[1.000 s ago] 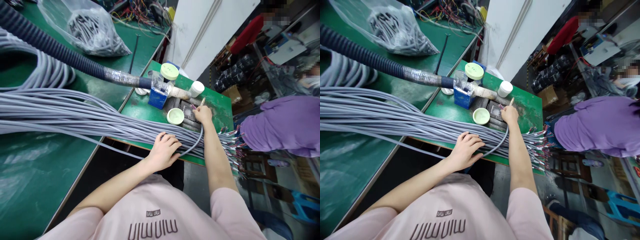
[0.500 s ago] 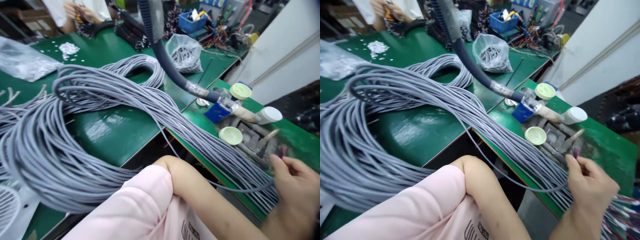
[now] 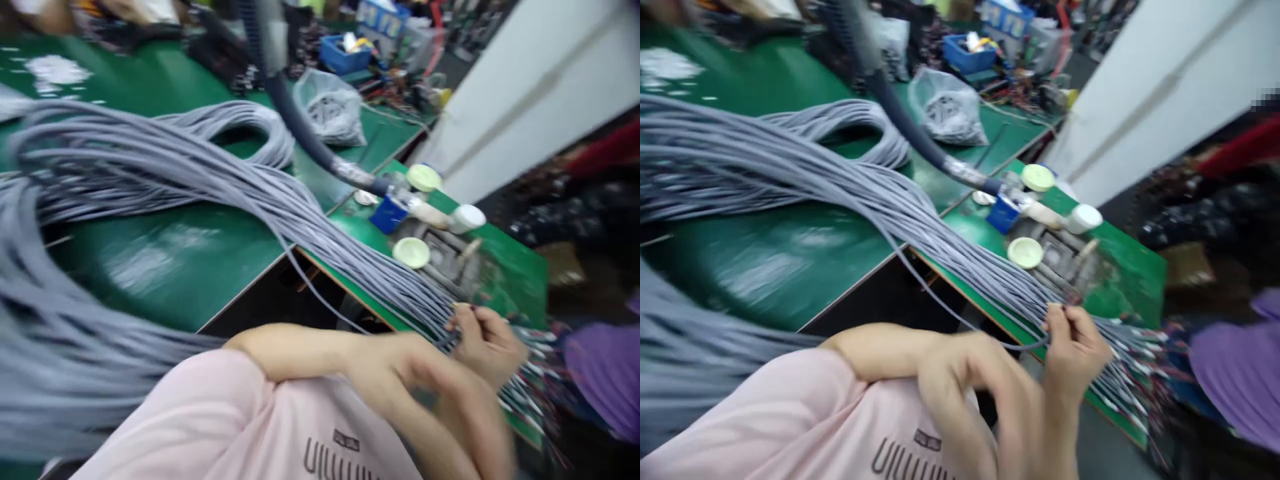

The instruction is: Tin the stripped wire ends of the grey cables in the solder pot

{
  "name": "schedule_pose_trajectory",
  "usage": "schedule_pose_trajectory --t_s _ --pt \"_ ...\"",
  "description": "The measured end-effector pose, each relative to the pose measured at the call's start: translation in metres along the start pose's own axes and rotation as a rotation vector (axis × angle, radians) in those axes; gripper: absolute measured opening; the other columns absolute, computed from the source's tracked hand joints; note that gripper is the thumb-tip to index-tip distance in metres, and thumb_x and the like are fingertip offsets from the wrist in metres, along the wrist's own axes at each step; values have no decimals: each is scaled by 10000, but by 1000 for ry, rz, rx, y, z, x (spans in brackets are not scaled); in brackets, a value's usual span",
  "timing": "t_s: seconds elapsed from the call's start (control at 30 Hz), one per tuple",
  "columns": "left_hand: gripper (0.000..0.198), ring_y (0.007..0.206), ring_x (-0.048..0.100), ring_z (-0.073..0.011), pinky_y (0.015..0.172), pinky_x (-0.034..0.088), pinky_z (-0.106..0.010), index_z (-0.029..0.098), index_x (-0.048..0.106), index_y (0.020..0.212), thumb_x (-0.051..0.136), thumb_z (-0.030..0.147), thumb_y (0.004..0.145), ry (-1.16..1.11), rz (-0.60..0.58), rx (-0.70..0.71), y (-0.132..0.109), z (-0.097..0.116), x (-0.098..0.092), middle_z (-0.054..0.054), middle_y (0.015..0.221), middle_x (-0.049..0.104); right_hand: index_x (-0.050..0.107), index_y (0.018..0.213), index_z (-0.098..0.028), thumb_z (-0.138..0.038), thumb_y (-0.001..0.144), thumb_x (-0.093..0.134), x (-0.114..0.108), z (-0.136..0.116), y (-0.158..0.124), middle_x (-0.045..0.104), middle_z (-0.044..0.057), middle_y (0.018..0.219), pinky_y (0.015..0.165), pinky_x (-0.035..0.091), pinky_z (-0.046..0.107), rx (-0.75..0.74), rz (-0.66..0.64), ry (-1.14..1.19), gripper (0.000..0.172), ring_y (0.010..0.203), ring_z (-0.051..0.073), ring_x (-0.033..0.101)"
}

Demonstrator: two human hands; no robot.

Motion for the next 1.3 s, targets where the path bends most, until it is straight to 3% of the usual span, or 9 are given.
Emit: schedule_pose_trajectory --t_s 0.13,0.3,0.53,0.67,0.77,0.87,0.97,1.13,1.3 --pt "268 667 571 -107 632 465 -244 179 649 885 728 386 734 -231 139 -71 40 -27 -8 -17 721 594 551 620 -219 -369 754 655 -1 10 -7 483 -41 503 462 397 270 -9 9 196 226 444 126 454" --pt "359 655 548 -84 677 462 -243 167 652 904 804 315 615 -524 262 -169 56 -62 4 14 720 605 566 627 -206 -348 805 628 16 17 -20 485 -42 535 465 380 238 22 -95 241 236 476 108 450" --pt "256 605 516 -88 558 462 -256 159 628 685 775 362 632 -573 268 -90 65 -55 9 11 758 533 609 686 -208 -304 821 620 25 21 -29 519 -46 572 483 410 226 31 -248 301 167 484 93 488" --pt "243 782 552 -136 719 492 -296 158 580 634 743 337 646 -517 277 -107 69 -53 -5 -17 799 550 675 796 -221 -285 830 593 42 30 -41 586 -33 619 522 456 241 37 -498 332 110 520 106 556" --pt "194 764 567 -140 732 499 -305 152 584 636 696 305 677 -625 128 -250 72 -66 11 -38 828 586 696 764 -213 -265 853 548 52 31 -51 561 -40 523 497 444 232 26 -607 371 179 466 96 526" --pt "210 594 544 -116 560 478 -275 142 612 677 667 342 707 -760 -21 -409 68 -82 36 -43 792 600 698 758 -210 -267 850 548 51 32 -50 537 -54 476 450 427 215 34 -562 392 185 407 82 491" --pt "328 502 511 -107 477 433 -257 135 664 850 645 449 757 -803 -40 -433 64 -88 42 -28 711 589 688 764 -201 -270 841 573 42 37 -44 561 -50 518 442 429 203 42 -429 315 155 418 78 507" --pt "320 712 570 -132 645 460 -250 132 727 880 774 376 678 -636 134 -306 58 -86 14 -45 790 631 652 755 -186 -245 866 567 26 26 -41 627 -7 639 537 452 220 -144 -250 -56 152 530 98 568" --pt "218 711 546 -99 685 437 -220 125 736 710 781 336 682 -483 185 -246 56 -75 -7 -28 768 598 652 833 -184 -193 879 557 36 -4 -50 675 22 723 609 469 239 -463 -403 -184 106 641 128 626"
Point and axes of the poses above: each hand's wrist, its own y-axis towards the middle knuckle, its own x-axis out of the palm, z = x × y, the point moved 10 cm from there along y, towards the middle knuckle
